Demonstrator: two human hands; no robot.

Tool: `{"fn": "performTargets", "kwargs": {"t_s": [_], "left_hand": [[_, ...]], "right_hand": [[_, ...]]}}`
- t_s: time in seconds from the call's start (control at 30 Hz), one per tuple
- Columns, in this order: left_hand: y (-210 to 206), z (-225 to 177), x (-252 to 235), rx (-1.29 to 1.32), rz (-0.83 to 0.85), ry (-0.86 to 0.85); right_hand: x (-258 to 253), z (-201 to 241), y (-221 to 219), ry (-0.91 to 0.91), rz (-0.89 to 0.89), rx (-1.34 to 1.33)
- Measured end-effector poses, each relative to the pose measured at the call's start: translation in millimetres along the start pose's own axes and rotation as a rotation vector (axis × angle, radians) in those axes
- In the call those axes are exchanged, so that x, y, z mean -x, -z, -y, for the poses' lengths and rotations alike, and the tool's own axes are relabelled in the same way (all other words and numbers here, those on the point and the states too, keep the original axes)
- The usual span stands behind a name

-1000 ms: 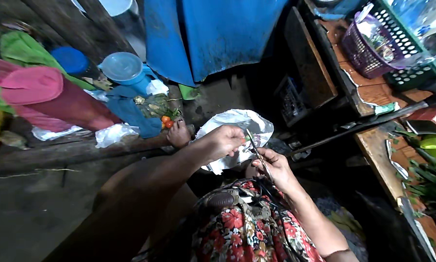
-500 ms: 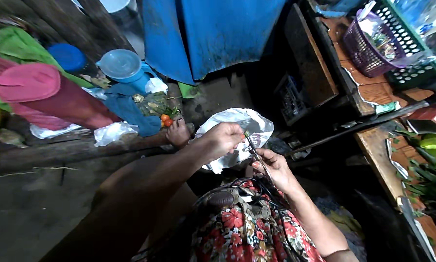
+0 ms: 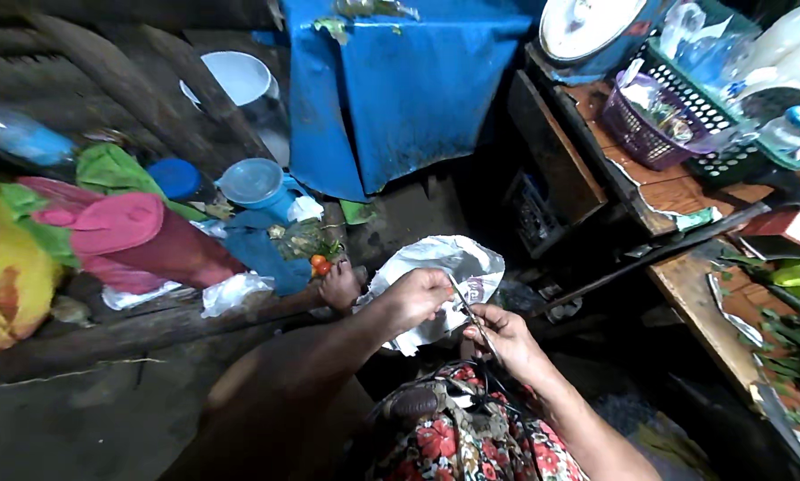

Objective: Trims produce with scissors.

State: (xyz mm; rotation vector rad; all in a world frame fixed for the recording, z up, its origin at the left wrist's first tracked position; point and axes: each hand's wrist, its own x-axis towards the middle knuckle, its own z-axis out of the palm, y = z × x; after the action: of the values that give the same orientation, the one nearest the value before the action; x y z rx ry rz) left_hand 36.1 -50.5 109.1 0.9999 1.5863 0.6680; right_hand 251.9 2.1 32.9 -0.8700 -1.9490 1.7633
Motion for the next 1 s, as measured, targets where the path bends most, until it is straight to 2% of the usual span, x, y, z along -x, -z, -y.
{"fn": "performTargets", "kwargs": {"t_s": [0.17,0.53,0.87,1.0], "left_hand": [[1,1,-3,0.000,-0.029,-0.019],[1,-9,-6,-0.159,-0.094,-0.057],[-11,-18,-14,-0.210,-0.197,-0.172],[-15,-18,-18,-0.225,-0.265,-0.293]], "right_hand": [[1,1,0,-0.026,-0.030,-0.039],[6,-8,8,0.077,-0.152,0.294],[18,-5,19,0.105,-0.143,0.301],[28,0,37,0.136,-0.159,0.354]]}}
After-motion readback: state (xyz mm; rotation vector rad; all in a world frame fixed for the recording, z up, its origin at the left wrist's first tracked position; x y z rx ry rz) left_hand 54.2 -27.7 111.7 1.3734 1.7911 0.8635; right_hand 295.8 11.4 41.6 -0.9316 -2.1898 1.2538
